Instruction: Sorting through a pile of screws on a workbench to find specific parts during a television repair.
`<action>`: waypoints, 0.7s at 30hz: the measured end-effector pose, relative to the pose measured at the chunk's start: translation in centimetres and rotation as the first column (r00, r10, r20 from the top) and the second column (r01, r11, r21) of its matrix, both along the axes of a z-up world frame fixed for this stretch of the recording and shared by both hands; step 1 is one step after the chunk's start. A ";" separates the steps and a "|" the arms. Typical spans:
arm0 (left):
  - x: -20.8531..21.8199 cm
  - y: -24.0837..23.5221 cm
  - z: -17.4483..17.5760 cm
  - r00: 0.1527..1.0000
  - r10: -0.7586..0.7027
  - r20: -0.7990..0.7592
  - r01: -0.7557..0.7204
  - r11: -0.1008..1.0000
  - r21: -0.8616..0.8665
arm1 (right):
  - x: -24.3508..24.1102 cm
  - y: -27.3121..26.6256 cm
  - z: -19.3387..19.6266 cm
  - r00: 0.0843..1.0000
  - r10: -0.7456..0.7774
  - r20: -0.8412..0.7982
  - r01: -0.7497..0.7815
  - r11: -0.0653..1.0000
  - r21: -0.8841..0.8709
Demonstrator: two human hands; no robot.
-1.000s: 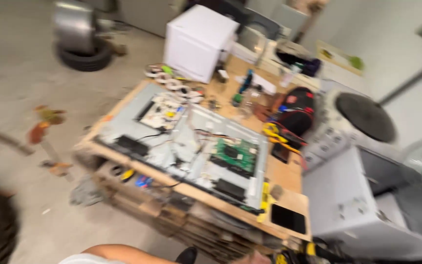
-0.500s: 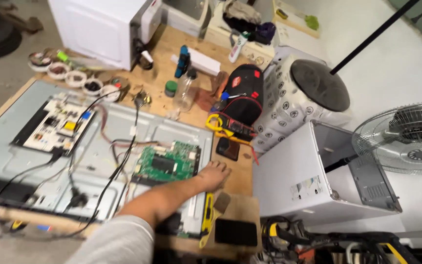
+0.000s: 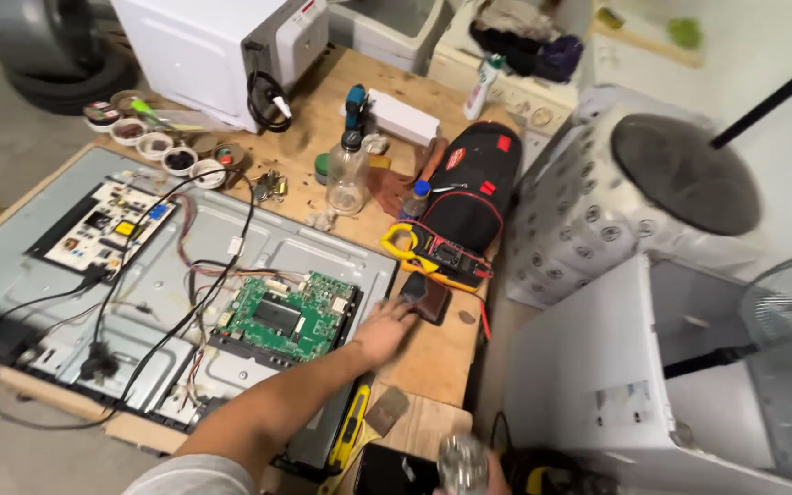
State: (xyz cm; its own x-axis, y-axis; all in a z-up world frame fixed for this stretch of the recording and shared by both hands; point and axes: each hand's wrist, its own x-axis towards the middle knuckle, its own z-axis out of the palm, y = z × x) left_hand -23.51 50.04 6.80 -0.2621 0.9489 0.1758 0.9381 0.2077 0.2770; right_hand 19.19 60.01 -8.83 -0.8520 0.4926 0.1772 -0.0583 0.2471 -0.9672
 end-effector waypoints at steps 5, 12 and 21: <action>5.9 -2.1 3.3 0.715 0.011 0.699 -0.033 0.999 0.017 | -12.3 -0.7 15.3 0.852 -0.106 0.512 0.134 0.991 -0.017; 6.0 -1.3 0.0 0.124 0.031 0.992 -0.069 0.997 -0.022 | -20.4 1.8 19.3 0.635 0.163 0.755 -0.018 0.980 -0.197; 3.9 -2.2 0.7 0.321 0.173 0.931 -0.209 0.972 -0.109 | -19.0 4.2 16.6 0.686 0.379 0.621 -0.182 0.916 -0.359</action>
State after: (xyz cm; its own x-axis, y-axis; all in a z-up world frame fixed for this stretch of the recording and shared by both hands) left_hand -19.61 47.85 7.45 -0.4448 0.8487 -0.2861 0.0022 0.3205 0.9472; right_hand 0.18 64.21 7.75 -0.7986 0.1513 -0.5825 0.5969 0.0754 -0.7988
